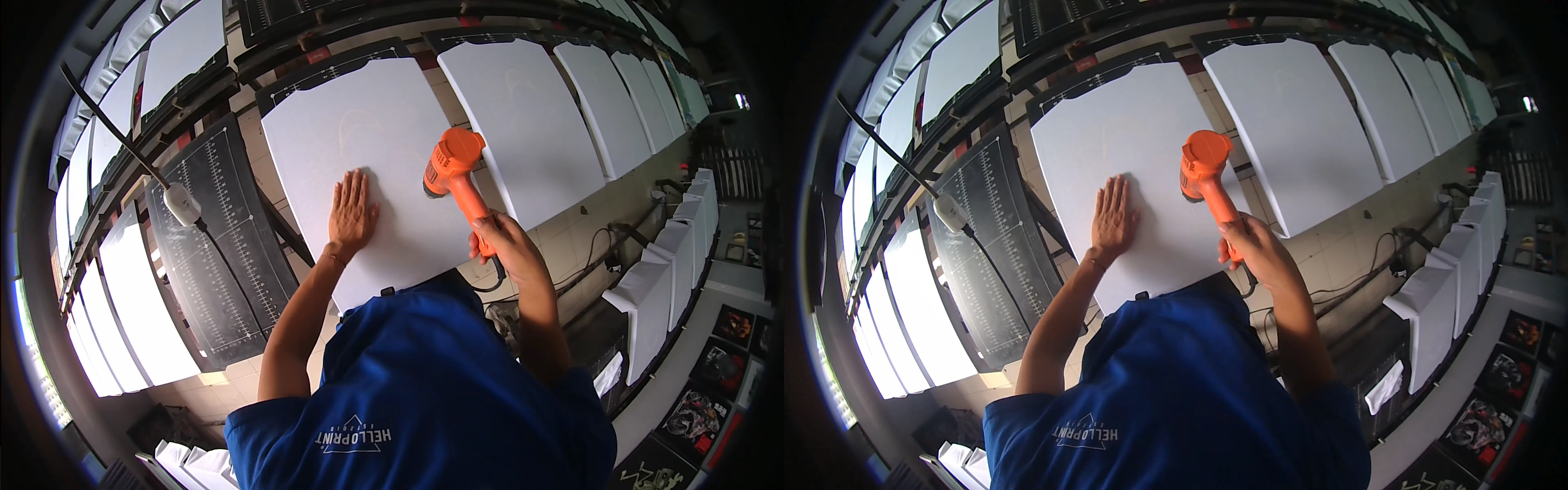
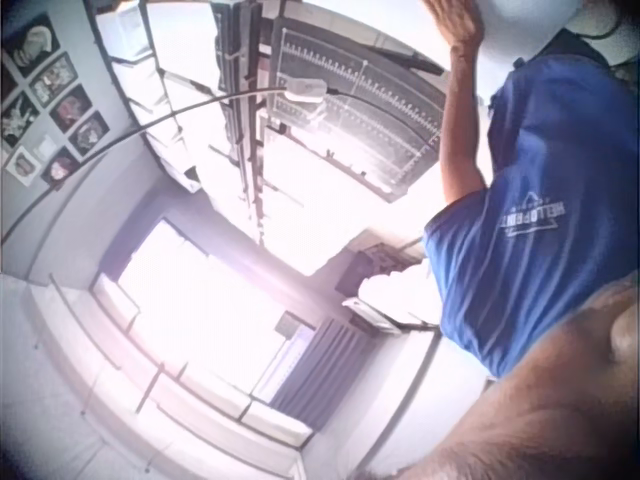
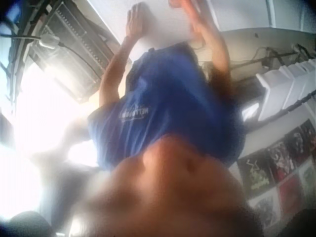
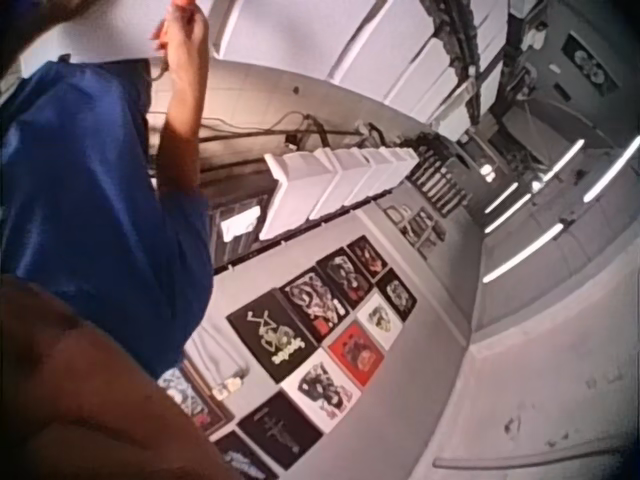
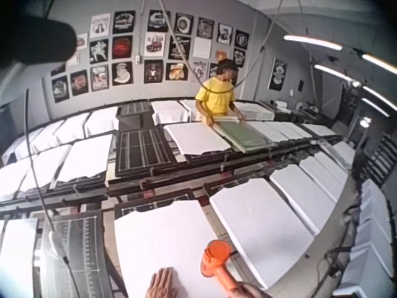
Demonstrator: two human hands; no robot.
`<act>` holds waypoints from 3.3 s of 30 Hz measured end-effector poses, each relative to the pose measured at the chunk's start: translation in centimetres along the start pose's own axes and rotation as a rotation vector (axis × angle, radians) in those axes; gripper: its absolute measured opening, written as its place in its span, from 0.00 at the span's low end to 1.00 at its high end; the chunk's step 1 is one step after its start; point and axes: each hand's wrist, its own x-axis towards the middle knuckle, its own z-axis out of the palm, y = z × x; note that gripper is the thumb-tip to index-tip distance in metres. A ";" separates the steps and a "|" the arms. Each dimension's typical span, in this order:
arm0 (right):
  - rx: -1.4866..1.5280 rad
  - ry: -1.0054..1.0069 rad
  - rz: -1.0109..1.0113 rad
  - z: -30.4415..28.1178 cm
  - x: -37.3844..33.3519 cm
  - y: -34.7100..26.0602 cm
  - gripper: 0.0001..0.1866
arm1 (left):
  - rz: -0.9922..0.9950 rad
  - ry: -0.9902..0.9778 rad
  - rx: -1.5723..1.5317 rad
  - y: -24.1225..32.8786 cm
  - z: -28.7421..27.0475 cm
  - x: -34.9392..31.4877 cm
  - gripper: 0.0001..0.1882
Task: The person uses an orange heat gun to apply heat to a white fabric sheet stretched over a frame. They move the heat gun across the surface while using their left hand to press and smooth the fabric, ensuring it adheres to the frame.
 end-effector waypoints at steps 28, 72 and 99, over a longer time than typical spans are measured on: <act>-0.010 0.035 -0.026 -1.4 -1.0 -0.2 0.18 | 0.229 -0.210 -0.080 4.7 -0.6 -6.8 0.36; 0.031 0.038 -0.004 -0.4 2.7 -2.1 0.17 | -0.120 0.092 0.093 -7.6 -0.5 10.9 0.34; -0.034 -0.593 -0.106 5.8 4.8 1.2 0.23 | -0.544 0.589 0.367 -3.9 -8.5 -20.2 0.28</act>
